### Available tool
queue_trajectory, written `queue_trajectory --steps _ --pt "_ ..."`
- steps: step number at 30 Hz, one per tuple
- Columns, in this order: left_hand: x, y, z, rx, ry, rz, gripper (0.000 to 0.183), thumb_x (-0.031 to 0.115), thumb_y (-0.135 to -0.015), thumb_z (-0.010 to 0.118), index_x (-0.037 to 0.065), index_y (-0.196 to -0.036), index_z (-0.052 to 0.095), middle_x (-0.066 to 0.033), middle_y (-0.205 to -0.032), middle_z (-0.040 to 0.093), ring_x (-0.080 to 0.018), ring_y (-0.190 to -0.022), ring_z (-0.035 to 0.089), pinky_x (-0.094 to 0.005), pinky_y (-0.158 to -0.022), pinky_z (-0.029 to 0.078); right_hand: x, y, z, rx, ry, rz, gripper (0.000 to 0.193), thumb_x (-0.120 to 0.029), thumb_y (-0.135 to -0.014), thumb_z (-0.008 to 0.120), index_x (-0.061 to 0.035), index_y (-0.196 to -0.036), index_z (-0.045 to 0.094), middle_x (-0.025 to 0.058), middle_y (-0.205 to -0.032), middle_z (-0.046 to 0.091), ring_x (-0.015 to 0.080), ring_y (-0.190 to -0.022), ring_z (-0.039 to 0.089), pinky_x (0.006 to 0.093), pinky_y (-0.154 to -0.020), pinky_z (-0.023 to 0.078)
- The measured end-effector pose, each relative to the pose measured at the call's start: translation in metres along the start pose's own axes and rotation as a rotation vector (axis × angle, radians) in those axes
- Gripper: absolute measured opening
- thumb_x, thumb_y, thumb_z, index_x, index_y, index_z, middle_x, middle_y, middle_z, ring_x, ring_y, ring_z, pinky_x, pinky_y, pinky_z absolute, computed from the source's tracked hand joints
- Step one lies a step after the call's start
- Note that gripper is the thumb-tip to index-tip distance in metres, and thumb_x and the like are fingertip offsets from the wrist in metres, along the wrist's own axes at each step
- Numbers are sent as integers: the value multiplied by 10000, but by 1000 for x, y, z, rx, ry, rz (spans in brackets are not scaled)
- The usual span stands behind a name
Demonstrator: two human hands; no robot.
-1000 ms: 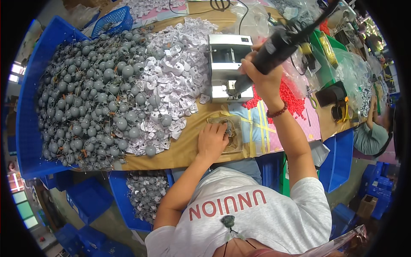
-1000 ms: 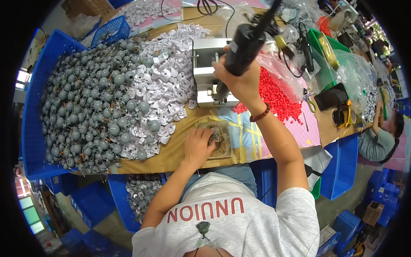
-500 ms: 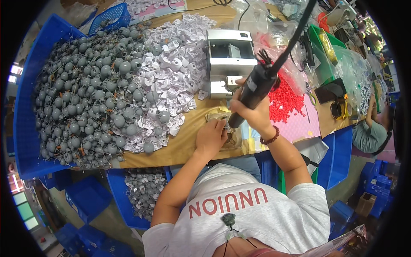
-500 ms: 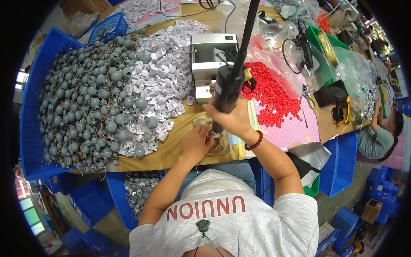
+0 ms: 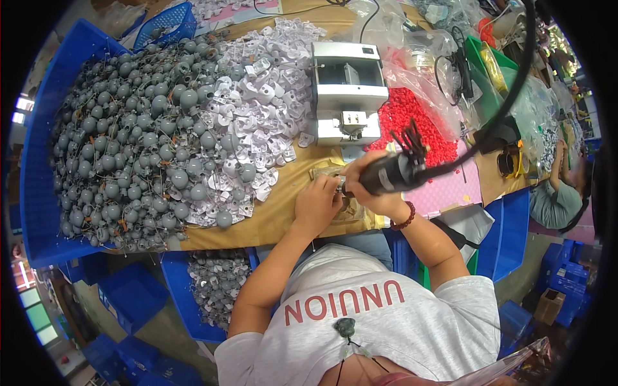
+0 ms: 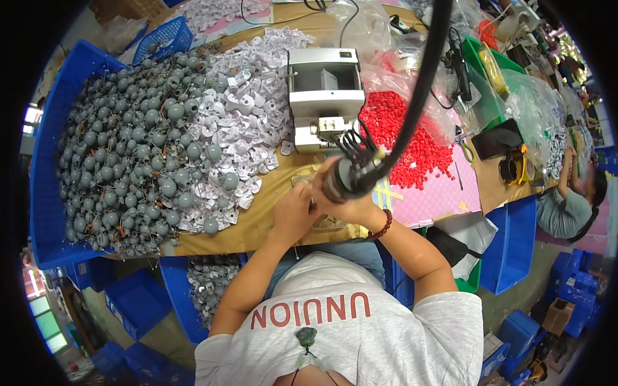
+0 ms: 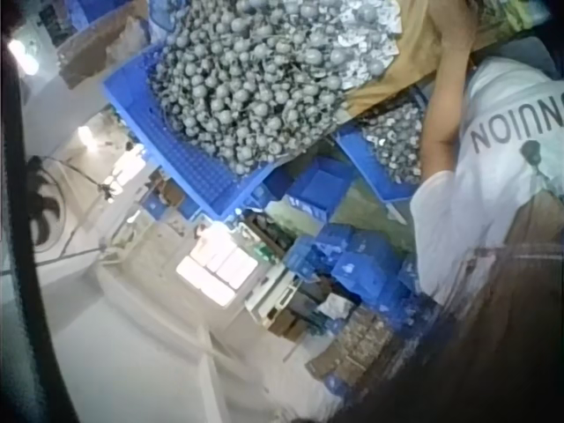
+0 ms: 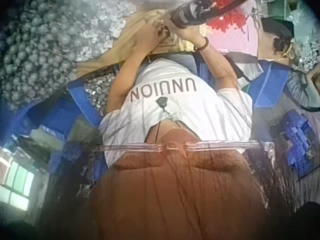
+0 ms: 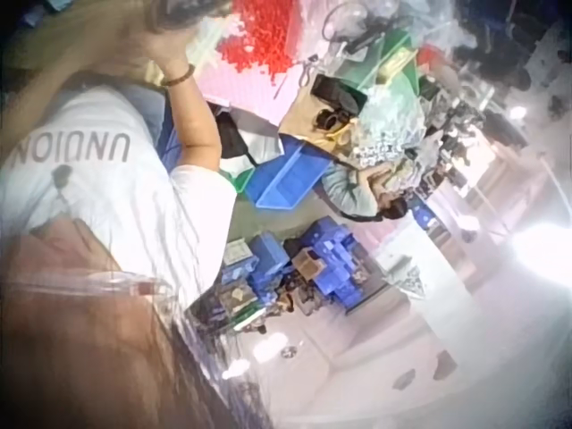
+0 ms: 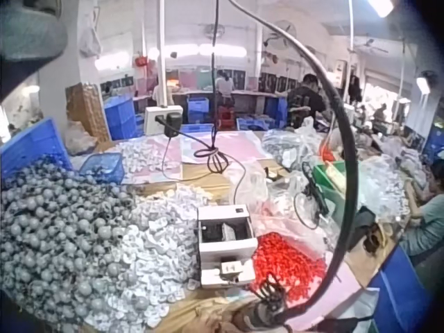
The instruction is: Assembling small plastic toy components using an electric screwdriver at a factory workbench.
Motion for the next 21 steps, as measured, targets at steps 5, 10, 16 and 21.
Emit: queue_trajectory --steps 5,10,16,21 --pt "0 -2 -2 -23 27 -19 301 160 -796 738 127 -1058 593 -78 -977 579 -321 -825 651 -462 -683 534 -8 4 4 -54 -30 -58 372 45 -892 666 -107 -1153 449 23 -817 591 168 -760 634 490 -969 520" --pt "1 -3 -2 -40 44 -34 296 150 -787 741 121 -1039 588 -82 -978 579 -325 -821 653 -460 -685 536 -7 10 7 -54 -44 -88 396 35 -901 670 -127 -1156 414 23 -834 568 167 -768 616 487 -979 512" --pt "0 -2 0 -47 41 -46 288 131 -786 730 115 -1037 589 -88 -983 579 -329 -815 655 -463 -685 538 -13 9 9 -81 45 -82 407 77 -879 655 -112 -1142 408 52 -850 561 183 -795 600 479 -980 512" --pt "4 -5 -4 -65 56 -60 284 136 -795 728 101 -1042 594 -90 -998 584 -331 -830 657 -467 -695 538 1 9 7 -4 -45 71 318 41 -852 698 -52 -1080 497 43 -862 608 150 -842 640 363 -880 508"
Point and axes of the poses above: each hand's wrist, its own y-axis away from the middle knuckle, its own z-axis out of the palm, x = y × z, the point moved 2 cm from there along -y, towards the middle knuckle
